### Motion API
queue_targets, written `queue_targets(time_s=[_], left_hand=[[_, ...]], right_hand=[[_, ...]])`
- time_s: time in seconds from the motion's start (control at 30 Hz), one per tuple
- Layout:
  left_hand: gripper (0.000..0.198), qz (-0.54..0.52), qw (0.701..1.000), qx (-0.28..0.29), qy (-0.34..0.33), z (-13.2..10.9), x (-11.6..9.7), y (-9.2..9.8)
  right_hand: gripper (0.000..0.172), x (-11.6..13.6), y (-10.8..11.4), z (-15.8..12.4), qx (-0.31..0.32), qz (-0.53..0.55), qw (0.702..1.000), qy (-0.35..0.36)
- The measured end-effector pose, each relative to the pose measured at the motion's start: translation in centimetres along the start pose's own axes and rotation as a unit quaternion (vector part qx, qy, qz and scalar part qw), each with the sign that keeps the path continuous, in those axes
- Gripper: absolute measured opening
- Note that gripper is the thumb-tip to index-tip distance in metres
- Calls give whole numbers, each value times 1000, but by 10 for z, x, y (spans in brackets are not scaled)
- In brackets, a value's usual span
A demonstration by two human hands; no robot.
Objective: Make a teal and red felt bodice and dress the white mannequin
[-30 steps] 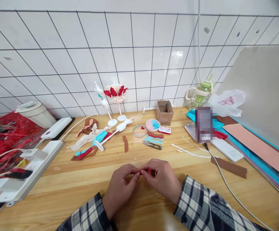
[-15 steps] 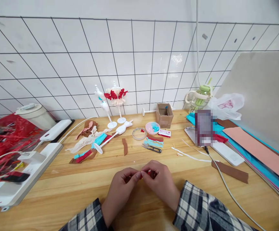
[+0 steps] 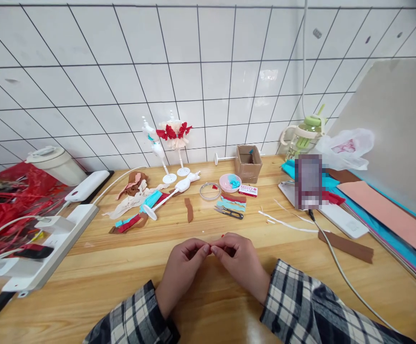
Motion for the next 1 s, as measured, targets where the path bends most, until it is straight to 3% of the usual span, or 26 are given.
queue_targets(time_s=[0.2,0.5,0.63,0.87,1.0], left_hand=[[25,-10,1000,-7,-1,1,3,0],[21,-53,998,11,14,4,9,2],[20,-44,999,2,19,4,10,3],[24,-46,998,33,27,4,11,2],[23,-64,997,34,30,5,13,3]], right_hand=[[14,2,0,-2,-7,-5,999,36],[24,11,1,-9,43,-86,987,126],[23,10,0,-9,45,-83,989,117],[16,-2,1,1,16,15,999,28],[17,-3,0,2,27,35,999,32]])
Point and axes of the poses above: each hand's wrist, its own z-axis towards the middle knuckle, its own y-axis out of the back of the hand, x = y × z, the point moved 3 cm from there along z, towards the middle knuckle, and after that the axes turned 3 degrees about z, right-handed, at the moved point
